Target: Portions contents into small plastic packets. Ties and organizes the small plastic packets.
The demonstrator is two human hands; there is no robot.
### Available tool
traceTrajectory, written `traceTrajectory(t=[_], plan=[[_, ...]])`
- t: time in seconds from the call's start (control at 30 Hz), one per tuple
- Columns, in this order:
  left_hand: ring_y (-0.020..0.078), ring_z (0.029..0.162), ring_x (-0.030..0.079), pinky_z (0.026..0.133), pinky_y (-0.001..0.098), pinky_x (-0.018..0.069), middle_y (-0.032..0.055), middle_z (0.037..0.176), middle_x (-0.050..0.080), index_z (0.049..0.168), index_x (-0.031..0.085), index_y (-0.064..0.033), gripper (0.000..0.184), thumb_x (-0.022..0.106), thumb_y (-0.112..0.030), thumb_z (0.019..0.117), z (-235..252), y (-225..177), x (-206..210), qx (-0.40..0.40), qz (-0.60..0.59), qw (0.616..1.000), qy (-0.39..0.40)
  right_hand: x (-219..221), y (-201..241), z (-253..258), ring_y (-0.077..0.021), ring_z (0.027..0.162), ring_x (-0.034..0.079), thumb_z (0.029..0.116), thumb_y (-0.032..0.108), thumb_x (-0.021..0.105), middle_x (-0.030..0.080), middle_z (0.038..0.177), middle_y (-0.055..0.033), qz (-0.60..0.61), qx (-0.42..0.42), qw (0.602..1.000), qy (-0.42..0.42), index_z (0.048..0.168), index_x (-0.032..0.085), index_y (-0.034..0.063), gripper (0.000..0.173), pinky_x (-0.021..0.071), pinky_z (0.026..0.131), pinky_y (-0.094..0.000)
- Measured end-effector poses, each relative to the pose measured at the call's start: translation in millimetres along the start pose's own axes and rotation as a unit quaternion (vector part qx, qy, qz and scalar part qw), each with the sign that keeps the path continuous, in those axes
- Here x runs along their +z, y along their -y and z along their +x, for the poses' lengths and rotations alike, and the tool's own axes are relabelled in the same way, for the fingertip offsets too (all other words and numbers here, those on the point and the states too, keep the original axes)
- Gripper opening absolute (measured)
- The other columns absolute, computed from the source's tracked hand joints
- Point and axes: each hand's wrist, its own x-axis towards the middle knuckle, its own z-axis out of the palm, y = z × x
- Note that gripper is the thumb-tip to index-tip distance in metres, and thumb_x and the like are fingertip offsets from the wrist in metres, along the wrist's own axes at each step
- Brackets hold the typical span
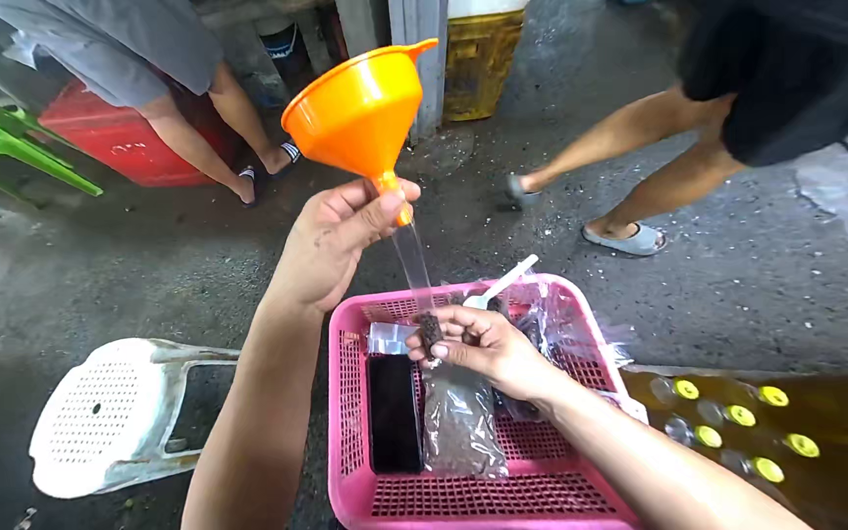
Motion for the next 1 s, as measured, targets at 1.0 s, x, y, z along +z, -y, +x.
traceTrajectory(t=[1.0], plan=[[0.0111,0.096,0.071,0.091,0.0319,0.0586,-0.0011,0.106,0.076,0.108,0.077,-0.0167,0.022,0.073,-0.034,0.0947,-51,55,-31,0.018,0.008,0.999,-0.033,-82,12,-14,-0.0037,0.057,0.061,0.1054,0.026,0.058,0.07,0.073,0.0039,-0.315,0.06,0.883,-0.343,0.096,0.075,0.0141,0.023,0.0511,0.053,-0.0222]])
